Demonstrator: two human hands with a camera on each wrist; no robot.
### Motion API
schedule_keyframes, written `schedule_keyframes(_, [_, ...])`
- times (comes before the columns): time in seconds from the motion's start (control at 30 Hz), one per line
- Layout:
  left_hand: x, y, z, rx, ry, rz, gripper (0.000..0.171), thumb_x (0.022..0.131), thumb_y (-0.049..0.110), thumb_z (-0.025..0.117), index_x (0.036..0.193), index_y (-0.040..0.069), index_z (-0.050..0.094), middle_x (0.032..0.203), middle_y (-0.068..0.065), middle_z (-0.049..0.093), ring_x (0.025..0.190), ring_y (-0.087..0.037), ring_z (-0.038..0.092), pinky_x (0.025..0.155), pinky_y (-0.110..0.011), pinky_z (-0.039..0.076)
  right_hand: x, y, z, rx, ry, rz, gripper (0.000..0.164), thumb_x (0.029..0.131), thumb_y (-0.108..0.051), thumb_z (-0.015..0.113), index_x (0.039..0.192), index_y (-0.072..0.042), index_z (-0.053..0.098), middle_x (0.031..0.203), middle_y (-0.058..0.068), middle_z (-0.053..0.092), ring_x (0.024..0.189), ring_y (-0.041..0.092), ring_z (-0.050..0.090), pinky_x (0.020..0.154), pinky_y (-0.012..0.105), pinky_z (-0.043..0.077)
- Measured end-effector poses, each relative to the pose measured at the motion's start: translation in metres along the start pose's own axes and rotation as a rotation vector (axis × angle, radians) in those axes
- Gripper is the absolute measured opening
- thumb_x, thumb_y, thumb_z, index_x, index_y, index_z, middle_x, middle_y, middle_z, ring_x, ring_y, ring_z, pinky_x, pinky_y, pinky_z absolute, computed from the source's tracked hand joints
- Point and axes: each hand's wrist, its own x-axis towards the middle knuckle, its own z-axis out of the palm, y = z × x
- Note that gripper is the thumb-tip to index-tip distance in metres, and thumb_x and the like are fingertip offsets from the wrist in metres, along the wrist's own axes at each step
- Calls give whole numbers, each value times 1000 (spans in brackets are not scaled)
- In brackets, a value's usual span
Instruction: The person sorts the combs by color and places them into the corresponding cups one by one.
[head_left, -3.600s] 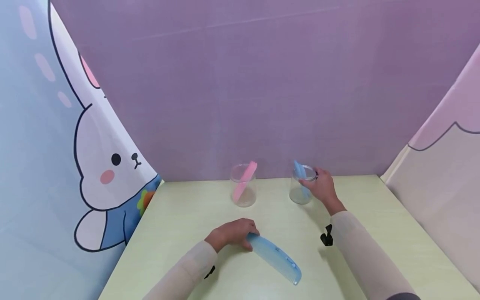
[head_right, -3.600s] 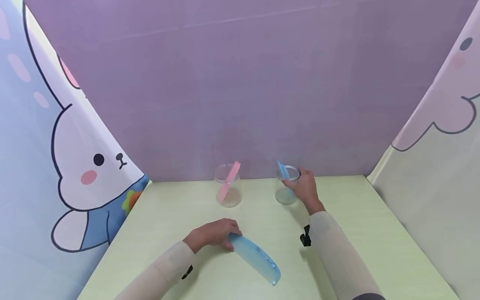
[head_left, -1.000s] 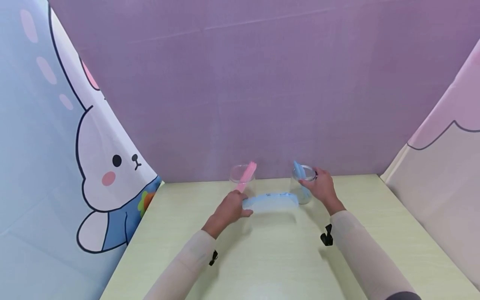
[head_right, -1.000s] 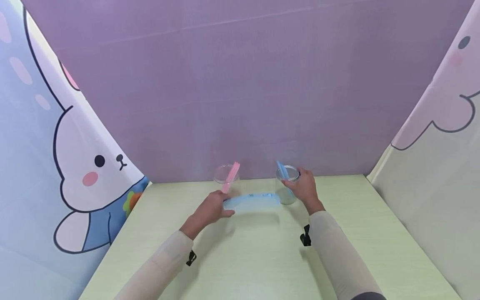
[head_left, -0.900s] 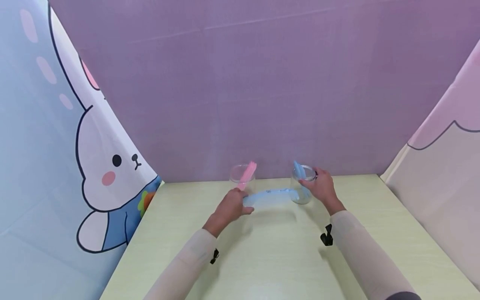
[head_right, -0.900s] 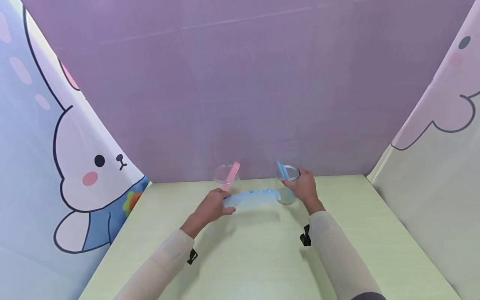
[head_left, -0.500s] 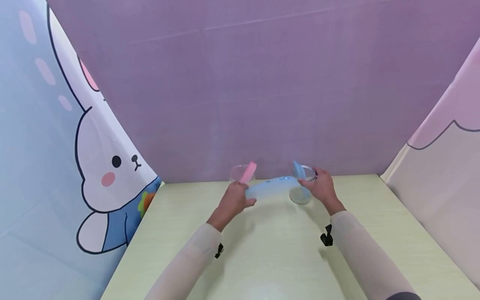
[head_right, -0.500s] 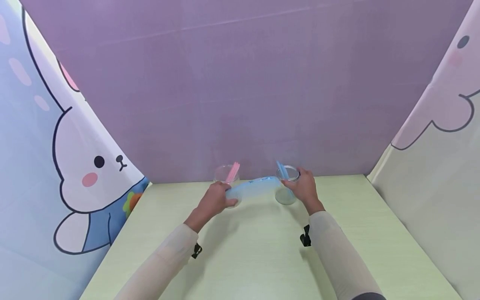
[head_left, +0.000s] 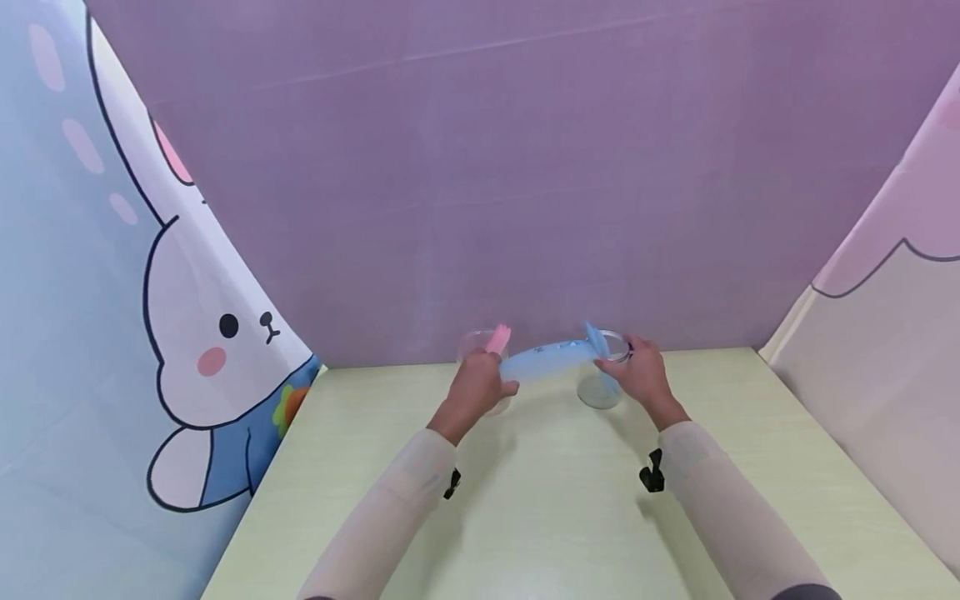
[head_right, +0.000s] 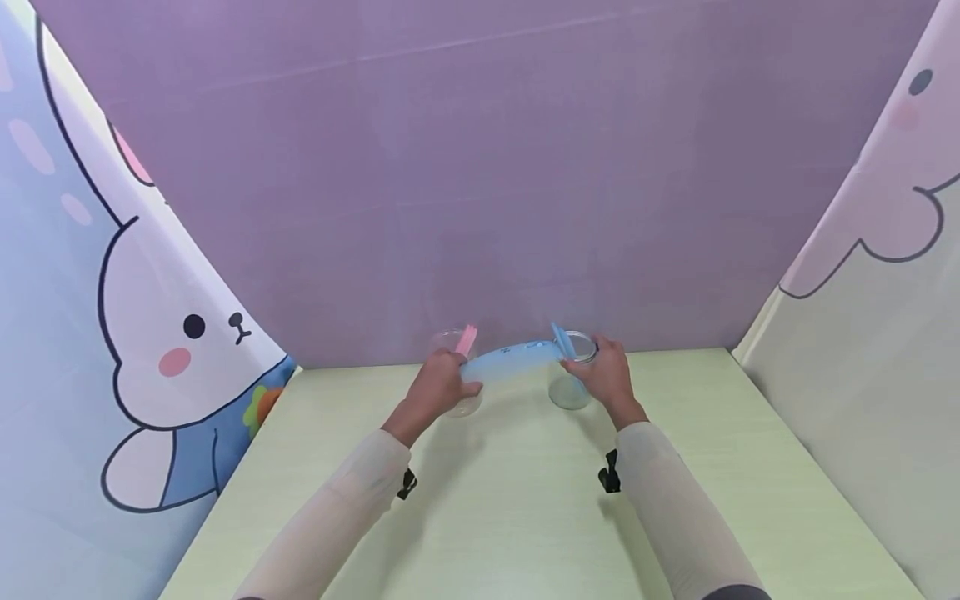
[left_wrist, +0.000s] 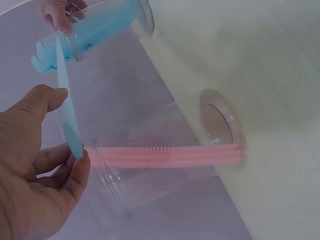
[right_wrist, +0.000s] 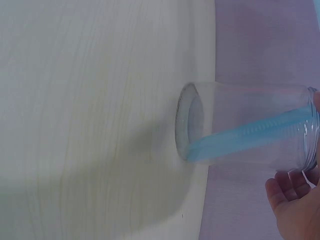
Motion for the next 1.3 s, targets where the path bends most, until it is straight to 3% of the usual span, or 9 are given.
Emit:
schedule_keyframes(0.13, [5, 4, -1, -29, -12, -25, 37, 84, 35, 83, 97, 1, 72, 81, -8, 61, 64, -16, 53, 57, -25, 46, 0, 0, 1, 5, 4, -3, 85, 90, -39, 76, 149, 10, 40, 141, 35, 49, 126, 49, 51, 105, 62, 47])
schedule_keyframes(0.3, [9, 10, -3, -40, -36, -44, 36, 85, 35, 81, 81, 3, 65, 84, -9, 61, 62, -16, 52, 53, -24, 43, 1, 2, 1, 1, 29, -33, 80, 89, -36, 77, 145, 11, 45, 134, 34, 55, 121, 48, 56, 102, 61, 48])
schedule_keyframes(0.47, [14, 16, -5, 9, -18, -33, 39, 87, 38, 78, 75, 5, 61, 88, -9, 61, 67, -17, 53, 53, -25, 42, -1, 2, 1, -4, 41, -49, 79, 89, -36, 78, 143, 11, 46, 134, 35, 55, 121, 48, 55, 102, 61, 48])
schedule_keyframes(0.67, [20, 26, -7, 58, 12, 14, 49, 90, 38, 73, 59, 10, 47, 75, -5, 52, 66, -16, 46, 57, -24, 37, -2, 2, 0, 7, 44, -36, 79, 89, -37, 78, 144, 10, 46, 137, 36, 51, 124, 49, 51, 104, 62, 46])
schedule_keyframes(0.77, [23, 33, -7, 128, 40, 26, 55, 92, 41, 70, 56, 12, 41, 83, -9, 65, 66, -16, 48, 55, -24, 35, -2, 3, 1, 5, 45, -39, 77, 89, -37, 77, 143, 9, 47, 136, 35, 52, 126, 49, 50, 104, 63, 45])
schedule_keyframes(0.83, [24, 38, -6, 174, 54, 19, 54, 92, 44, 69, 57, 13, 43, 99, -13, 73, 68, -17, 54, 51, -24, 37, -2, 4, 2, 7, 43, -42, 77, 89, -36, 77, 143, 9, 47, 137, 35, 52, 127, 49, 50, 105, 63, 45])
schedule_keyframes(0.93, [27, 44, -5, 204, 70, 5, 48, 92, 47, 68, 63, 11, 52, 117, -15, 71, 81, -19, 62, 57, -26, 48, -2, 4, 3, 16, 41, -49, 77, 89, -35, 78, 145, 7, 47, 138, 33, 54, 128, 49, 51, 105, 62, 46])
schedule_keyframes(1.13, [35, 58, -6, 153, 104, 13, 41, 93, 44, 69, 81, 5, 67, 107, -12, 71, 102, -23, 64, 83, -31, 57, -2, 2, 0, 30, 43, -66, 74, 89, -33, 78, 143, 8, 49, 136, 31, 59, 126, 46, 58, 102, 61, 50])
schedule_keyframes(1.3, [42, 74, -10, 60, 141, -20, 41, 92, 37, 71, 103, -2, 68, 113, -14, 67, 102, -23, 62, 85, -30, 58, -3, 0, -1, 34, 48, -70, 71, 90, -33, 78, 142, 7, 50, 135, 31, 61, 124, 46, 60, 101, 61, 51])
